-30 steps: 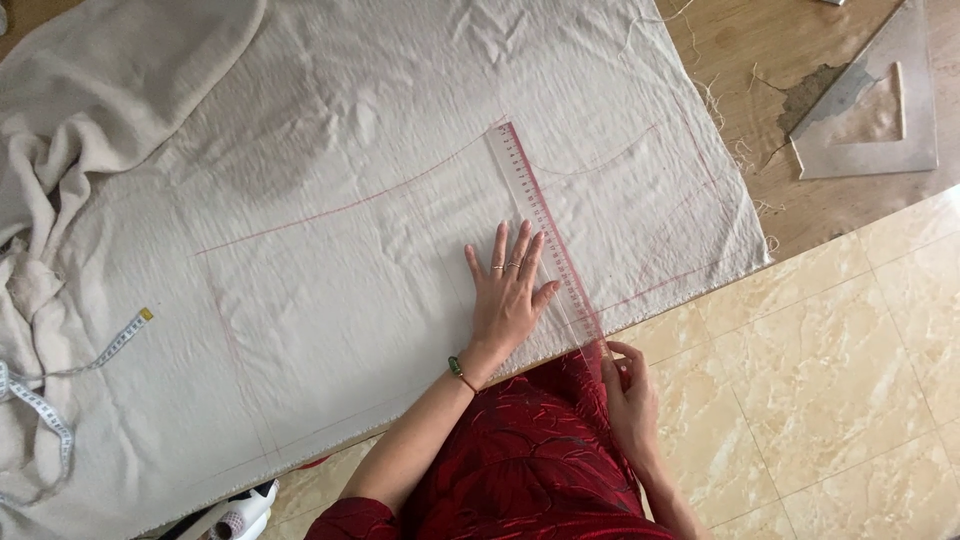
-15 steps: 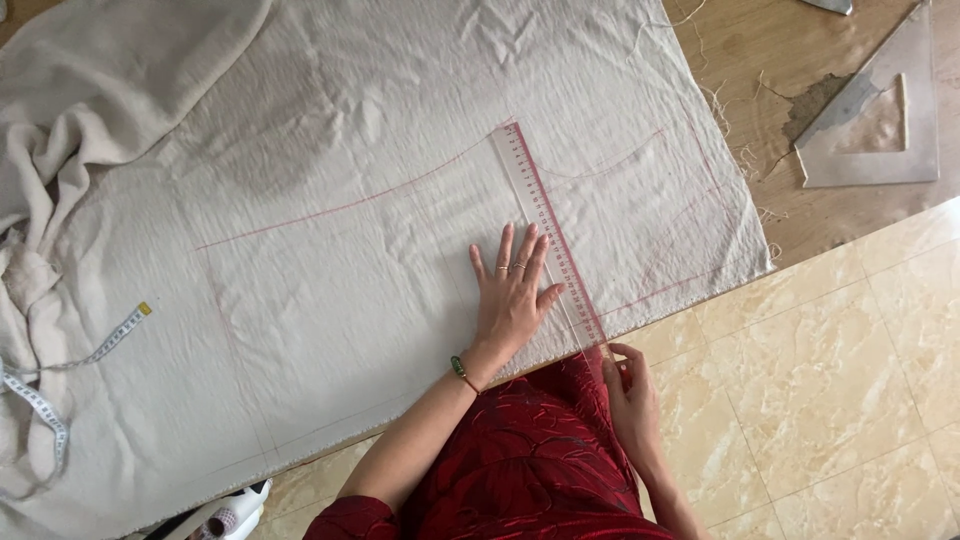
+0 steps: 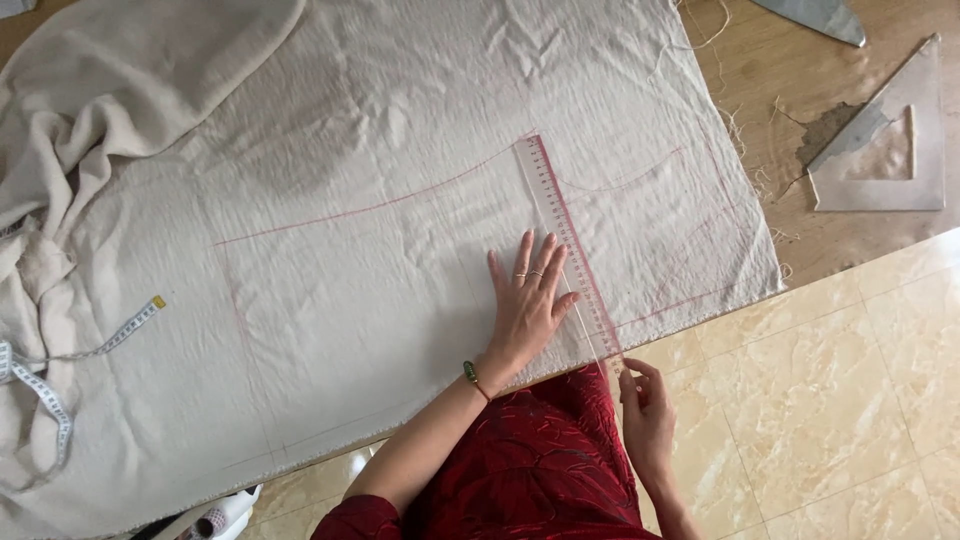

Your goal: The person uses a curved pattern piece and a red pencil to trace a shape onto a large piece of white fabric. They then use a long ruler to draw straight lines and additional curves on the fabric. Finally, the person uses a pair of large shears to cut the fabric along the marked lines, separating the pattern piece from the rest of the material.

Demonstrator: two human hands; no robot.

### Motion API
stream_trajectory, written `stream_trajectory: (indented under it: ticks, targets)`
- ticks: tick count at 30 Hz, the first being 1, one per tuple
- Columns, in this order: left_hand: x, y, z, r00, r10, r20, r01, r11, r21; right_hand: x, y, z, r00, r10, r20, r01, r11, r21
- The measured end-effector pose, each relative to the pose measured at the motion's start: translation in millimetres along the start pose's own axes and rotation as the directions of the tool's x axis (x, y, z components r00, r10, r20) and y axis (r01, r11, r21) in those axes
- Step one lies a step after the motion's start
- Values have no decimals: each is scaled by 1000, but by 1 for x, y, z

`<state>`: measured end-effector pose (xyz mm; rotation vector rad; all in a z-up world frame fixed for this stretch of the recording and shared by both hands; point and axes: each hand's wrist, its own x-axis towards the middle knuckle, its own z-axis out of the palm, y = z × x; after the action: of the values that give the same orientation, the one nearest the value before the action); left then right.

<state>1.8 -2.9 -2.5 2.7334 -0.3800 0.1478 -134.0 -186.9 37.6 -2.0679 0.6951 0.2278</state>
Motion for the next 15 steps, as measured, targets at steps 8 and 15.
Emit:
stream_trajectory:
  ticks: [8,15]
  targets:
    - [-6,-14,-82,865,-458,207,296,131,-946,34,-7,-23,882,-470,43,469,861,-197]
    - [-26,-81,-86,707,-610,357,177,-336,-925,154,-81,-26,521,-775,358,848,517,-117]
